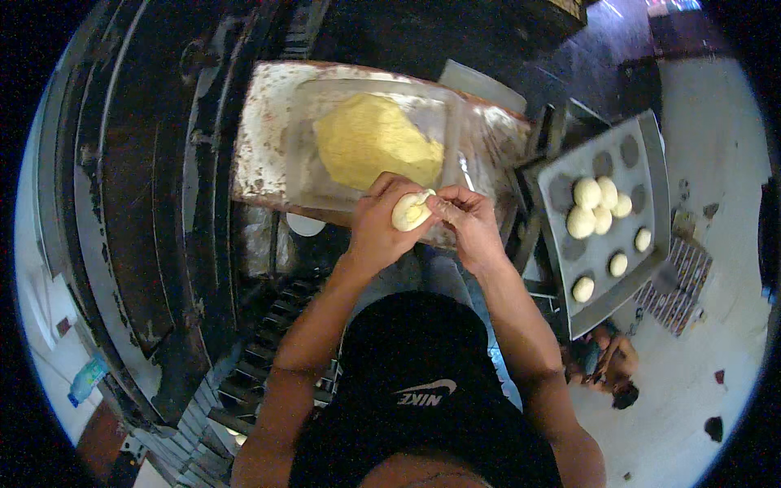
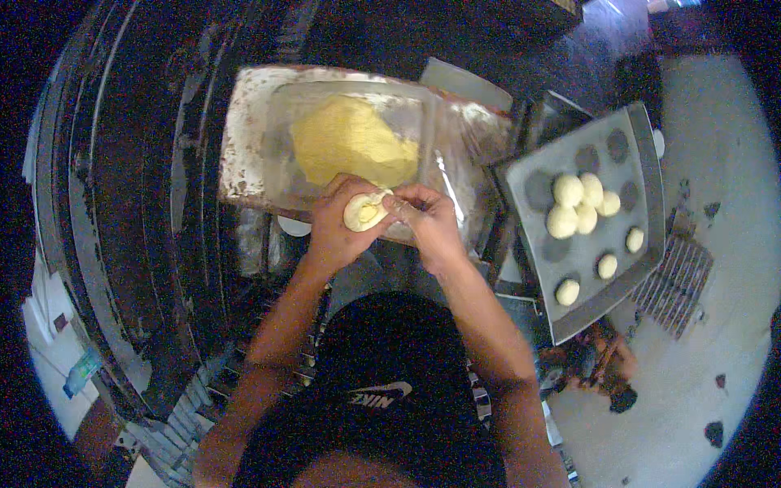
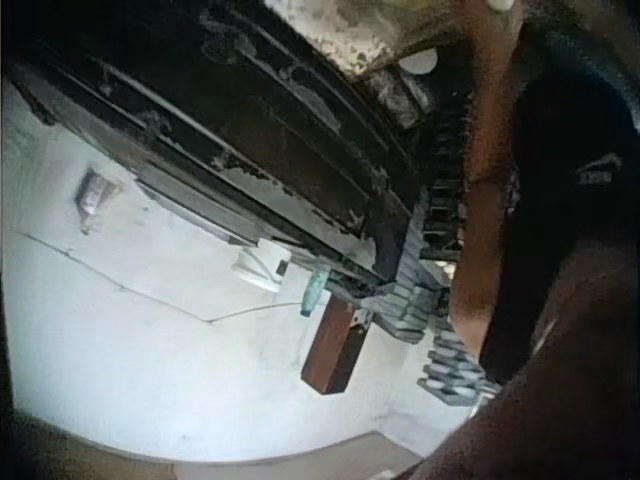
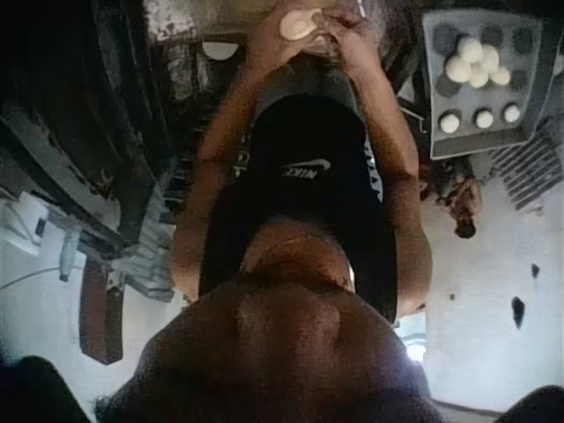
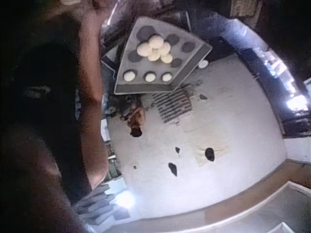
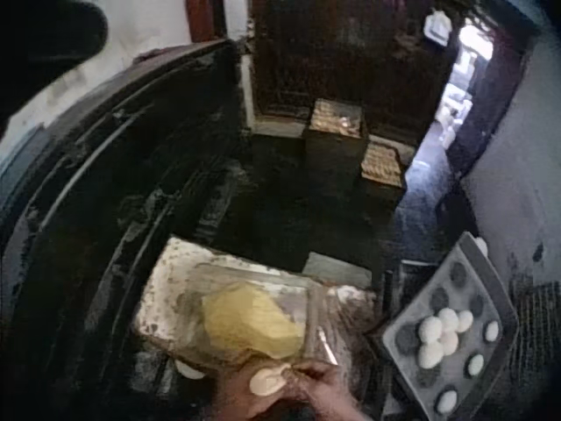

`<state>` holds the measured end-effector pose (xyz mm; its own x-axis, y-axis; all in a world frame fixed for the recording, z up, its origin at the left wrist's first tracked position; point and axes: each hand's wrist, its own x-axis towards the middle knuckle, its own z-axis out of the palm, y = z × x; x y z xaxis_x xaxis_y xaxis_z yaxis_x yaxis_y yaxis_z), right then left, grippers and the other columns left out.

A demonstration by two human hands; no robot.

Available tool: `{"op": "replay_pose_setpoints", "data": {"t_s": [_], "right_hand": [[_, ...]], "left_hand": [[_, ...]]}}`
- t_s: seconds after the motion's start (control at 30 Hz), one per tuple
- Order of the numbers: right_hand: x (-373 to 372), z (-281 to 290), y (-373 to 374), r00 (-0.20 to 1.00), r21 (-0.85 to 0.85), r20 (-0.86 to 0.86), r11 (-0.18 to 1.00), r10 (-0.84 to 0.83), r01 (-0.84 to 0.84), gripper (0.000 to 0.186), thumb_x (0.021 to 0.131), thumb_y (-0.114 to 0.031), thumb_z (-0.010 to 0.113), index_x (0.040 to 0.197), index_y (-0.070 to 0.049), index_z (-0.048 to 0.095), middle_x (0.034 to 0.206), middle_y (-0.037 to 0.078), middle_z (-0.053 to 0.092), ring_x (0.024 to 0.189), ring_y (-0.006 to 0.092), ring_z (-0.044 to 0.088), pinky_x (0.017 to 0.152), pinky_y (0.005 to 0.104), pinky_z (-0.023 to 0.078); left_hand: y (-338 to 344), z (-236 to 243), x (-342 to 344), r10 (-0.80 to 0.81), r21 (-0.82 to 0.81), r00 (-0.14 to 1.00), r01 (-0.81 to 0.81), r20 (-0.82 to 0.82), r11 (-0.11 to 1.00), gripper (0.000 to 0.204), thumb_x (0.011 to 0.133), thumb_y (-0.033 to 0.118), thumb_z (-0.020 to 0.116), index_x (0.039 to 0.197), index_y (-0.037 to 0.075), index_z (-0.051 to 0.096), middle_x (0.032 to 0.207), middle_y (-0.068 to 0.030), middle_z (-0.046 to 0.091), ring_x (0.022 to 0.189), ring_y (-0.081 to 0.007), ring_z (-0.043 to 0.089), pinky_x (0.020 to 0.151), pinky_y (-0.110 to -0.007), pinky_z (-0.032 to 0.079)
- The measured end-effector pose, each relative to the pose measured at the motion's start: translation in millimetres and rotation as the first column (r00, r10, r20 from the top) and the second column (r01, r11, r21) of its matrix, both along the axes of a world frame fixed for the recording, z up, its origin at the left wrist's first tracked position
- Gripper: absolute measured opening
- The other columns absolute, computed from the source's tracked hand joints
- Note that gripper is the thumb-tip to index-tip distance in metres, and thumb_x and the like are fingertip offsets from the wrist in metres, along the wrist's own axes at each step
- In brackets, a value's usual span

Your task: The person scoops dough from a large mixer, transfers it to a tray, and then portions and shapes individual buns by hand onto a baking sheet.

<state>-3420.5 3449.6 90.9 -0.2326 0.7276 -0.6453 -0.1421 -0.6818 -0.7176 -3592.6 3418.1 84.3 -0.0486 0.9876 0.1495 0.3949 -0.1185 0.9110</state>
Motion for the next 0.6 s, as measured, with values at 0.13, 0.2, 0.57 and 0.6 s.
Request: {"op": "replay_pose_setpoints", "data": {"t_s": [0.13,0.2,0.57,0.6], "right_hand": [[42.4,12.3,-34.8,0.969,0.111,0.019,0.963,-0.248,0.245,0.015,0.087,-0.011,0.077,0.1,-0.003,0.073,0.097,0.008,0.071,0.094,0.0218,0.065,0.085,0.0368,0.051],[58.5,24.7,-55.1,0.889,0.642,0.416,0.755,-0.192,-0.137,0.017,0.085,-0.011,0.077,0.1,-0.004,0.074,0.096,0.009,0.071,0.094,0.0264,0.065,0.086,0.0395,0.05],[148.3,119.0,-105.1,0.965,0.774,0.093,0.628,-0.245,0.085,0.035,0.074,0.004,0.083,0.102,-0.004,0.065,0.101,0.007,0.06,0.098,0.0181,0.063,0.078,0.0302,0.056],[147.1,124.3,-113.6,0.878,0.88,0.385,0.4,-0.285,-0.256,0.037,0.075,0.004,0.082,0.106,-0.004,0.065,0.102,0.006,0.06,0.098,0.017,0.063,0.078,0.0294,0.056]], "left_hand": [[-14.3,9.5,57.3,-0.02,-0.153,0.984,-0.007,-0.179,0.988,0.044,0.071,0.017,0.088,0.108,0.005,0.066,0.102,-0.0149,0.068,0.093,-0.0364,0.068,0.078,-0.043,0.056],[-18.3,12.8,85.7,-0.02,-0.156,0.981,-0.01,-0.192,0.988,0.044,0.072,0.015,0.086,0.11,0.006,0.066,0.106,-0.0163,0.068,0.096,-0.0378,0.069,0.079,-0.044,0.056],[-39.9,129.7,155.3,-0.336,0.206,0.923,0.372,-0.189,0.905,0.056,0.071,0.018,0.083,0.125,0.009,0.07,0.136,-0.0152,0.063,0.12,-0.0329,0.064,0.093,-0.044,0.054],[-45.3,138.1,154.4,-0.353,0.257,0.911,0.4,-0.213,0.88,0.057,0.071,0.018,0.083,0.126,0.01,0.071,0.141,-0.0157,0.061,0.124,-0.0319,0.062,0.096,-0.044,0.054]]}}
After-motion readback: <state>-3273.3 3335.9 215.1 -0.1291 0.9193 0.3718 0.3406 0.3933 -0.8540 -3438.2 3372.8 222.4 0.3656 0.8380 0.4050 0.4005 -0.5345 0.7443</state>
